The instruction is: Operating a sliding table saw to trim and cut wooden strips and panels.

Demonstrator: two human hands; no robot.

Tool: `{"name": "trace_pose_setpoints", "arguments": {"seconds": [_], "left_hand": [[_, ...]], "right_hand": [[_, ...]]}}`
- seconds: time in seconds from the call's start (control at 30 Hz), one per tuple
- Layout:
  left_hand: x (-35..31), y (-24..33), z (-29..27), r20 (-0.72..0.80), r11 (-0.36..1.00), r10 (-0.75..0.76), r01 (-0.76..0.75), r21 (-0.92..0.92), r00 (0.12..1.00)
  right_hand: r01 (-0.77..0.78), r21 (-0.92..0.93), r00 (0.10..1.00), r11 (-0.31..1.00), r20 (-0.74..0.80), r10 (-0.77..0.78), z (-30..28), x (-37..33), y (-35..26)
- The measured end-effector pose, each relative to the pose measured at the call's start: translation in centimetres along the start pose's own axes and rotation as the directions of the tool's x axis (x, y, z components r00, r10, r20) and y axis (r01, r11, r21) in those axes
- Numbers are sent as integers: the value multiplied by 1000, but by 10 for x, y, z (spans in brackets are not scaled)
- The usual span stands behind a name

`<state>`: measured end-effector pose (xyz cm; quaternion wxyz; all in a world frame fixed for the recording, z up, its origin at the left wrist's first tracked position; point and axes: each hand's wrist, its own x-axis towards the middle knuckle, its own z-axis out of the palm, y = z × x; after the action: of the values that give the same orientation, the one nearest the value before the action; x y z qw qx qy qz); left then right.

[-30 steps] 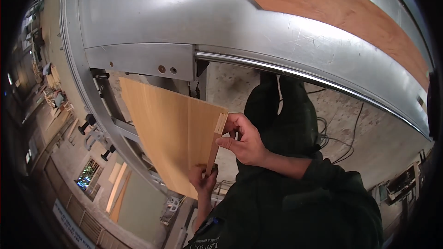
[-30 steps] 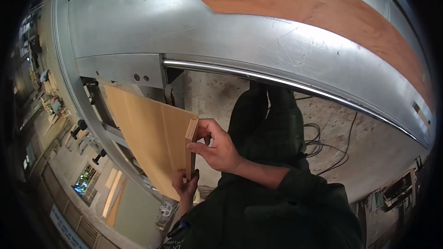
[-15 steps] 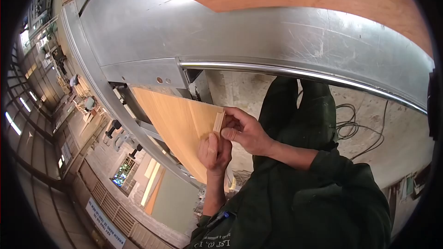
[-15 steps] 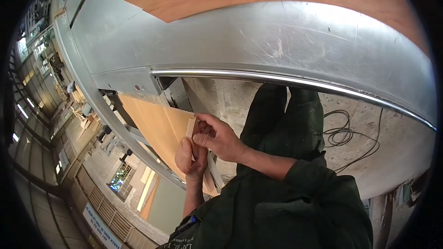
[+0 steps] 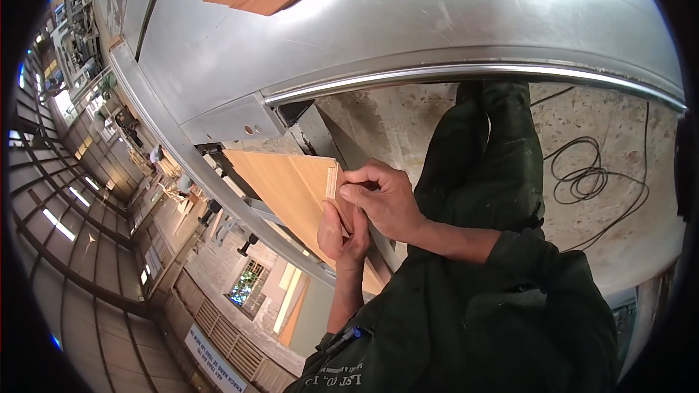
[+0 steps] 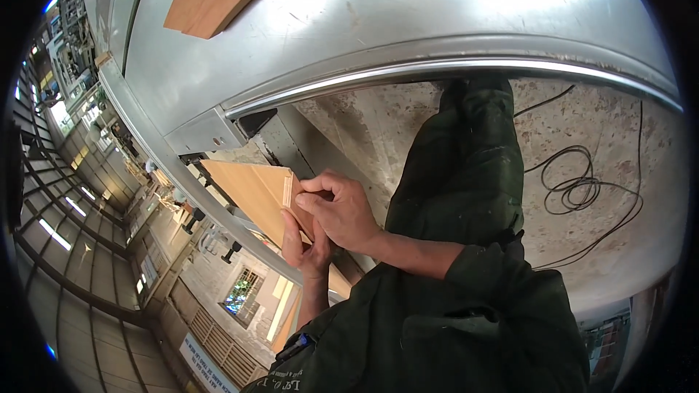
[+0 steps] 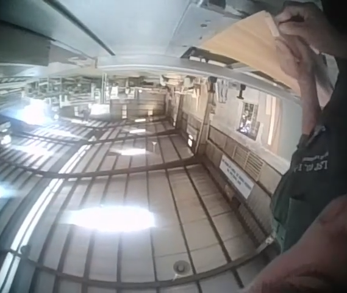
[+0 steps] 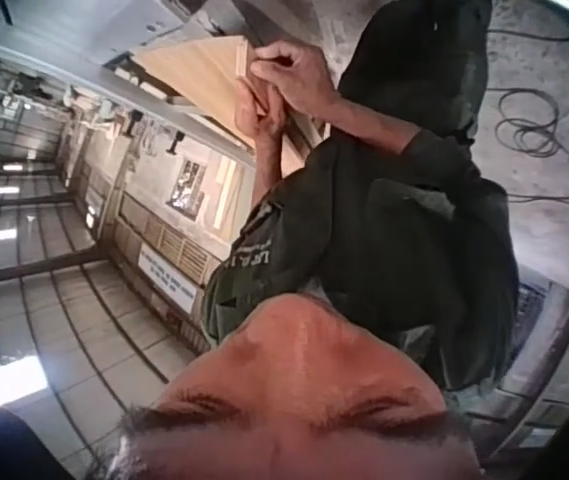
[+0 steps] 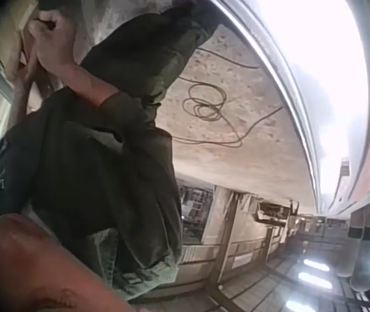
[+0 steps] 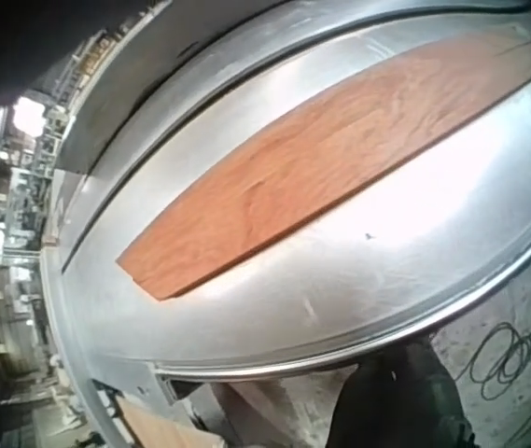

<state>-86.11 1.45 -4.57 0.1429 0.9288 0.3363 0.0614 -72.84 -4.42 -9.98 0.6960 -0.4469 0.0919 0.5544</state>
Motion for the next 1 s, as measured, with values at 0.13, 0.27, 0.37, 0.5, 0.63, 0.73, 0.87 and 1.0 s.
{"name": "trace_pose_setpoints", "arguments": {"seconds": [0.13, 0.27, 0.37, 0.5, 0.63, 0.73, 0.87, 1.0], "left_hand": [[3, 0, 2, -10, 999, 49, -49, 11, 999], [-2, -1, 3, -22, 999, 35, -35, -9, 999], [-1, -1, 3, -24, 999, 5, -6, -47, 1000], [-1, -4, 0, -35, 993, -21, 17, -119, 999], [-5, -9, -6, -9, 994, -49, 48, -97, 999], [3, -5, -5, -92, 996, 24, -31, -80, 995], [-10, 8, -17, 42, 962, -71, 79, -261, 997], [-10, 62, -28, -118, 958, -77, 40, -284, 990]], "right_hand": [[29, -35, 998, 999, -59, -31, 3, -3, 3], [21, -23, 997, 1000, -79, -22, 4, -4, 4], [-4, -50, 999, 999, -54, 2, 3, -5, -2], [-31, -121, 999, 992, 22, 34, 4, -7, -6], [-38, -162, 992, 986, 113, 57, 8, -12, -14], [-65, -276, 993, 959, 78, 90, 7, -15, -15], [-38, -559, 999, 828, 6, 50, 22, -52, -54], [-115, -324, 992, 939, 8, 124, 2, -68, -78]]}}
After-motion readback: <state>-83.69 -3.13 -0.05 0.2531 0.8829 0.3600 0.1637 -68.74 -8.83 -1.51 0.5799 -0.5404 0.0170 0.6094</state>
